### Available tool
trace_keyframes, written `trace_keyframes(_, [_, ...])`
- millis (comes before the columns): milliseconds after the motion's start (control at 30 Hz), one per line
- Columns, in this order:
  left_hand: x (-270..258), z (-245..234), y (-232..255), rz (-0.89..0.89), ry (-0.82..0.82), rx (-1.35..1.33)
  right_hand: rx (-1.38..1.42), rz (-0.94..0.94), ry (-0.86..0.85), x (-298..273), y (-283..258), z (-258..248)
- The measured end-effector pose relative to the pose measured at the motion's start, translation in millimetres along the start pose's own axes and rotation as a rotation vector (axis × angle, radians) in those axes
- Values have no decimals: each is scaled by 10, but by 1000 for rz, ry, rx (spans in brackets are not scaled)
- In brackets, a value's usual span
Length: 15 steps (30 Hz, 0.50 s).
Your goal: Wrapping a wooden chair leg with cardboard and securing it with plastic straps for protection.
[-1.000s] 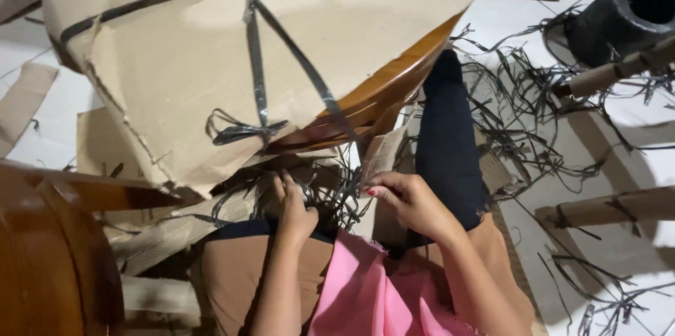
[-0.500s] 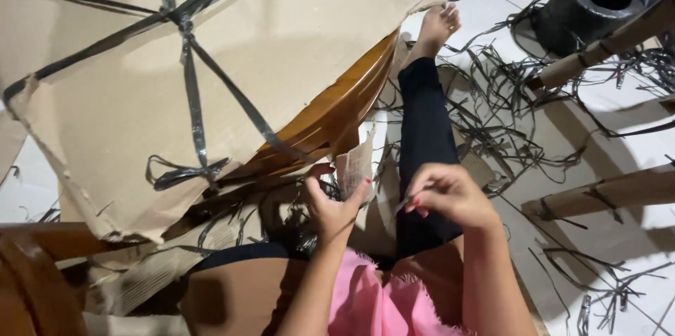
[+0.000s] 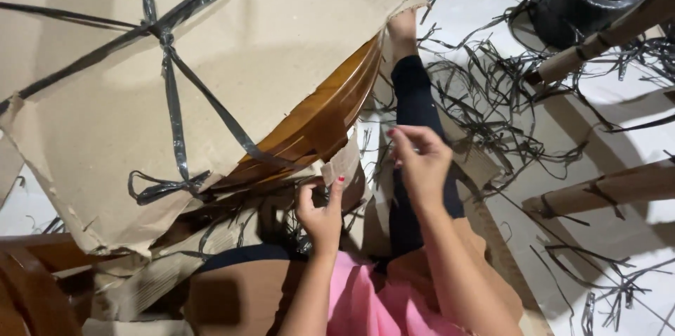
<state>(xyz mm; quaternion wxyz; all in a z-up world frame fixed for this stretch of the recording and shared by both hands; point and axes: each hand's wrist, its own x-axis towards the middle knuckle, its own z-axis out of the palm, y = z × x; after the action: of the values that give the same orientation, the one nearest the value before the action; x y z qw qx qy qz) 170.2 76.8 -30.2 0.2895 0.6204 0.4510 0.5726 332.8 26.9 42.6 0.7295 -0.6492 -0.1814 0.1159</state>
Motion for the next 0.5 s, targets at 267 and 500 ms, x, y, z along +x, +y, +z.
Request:
trace_keyframes(267, [-120, 41, -370, -171, -103, -123, -146, -294, -280, -136, 37, 412])
trace_keyframes(500, [-84, 134, -711, -380, -378, -647, -172, -187, -566, 52, 223, 398])
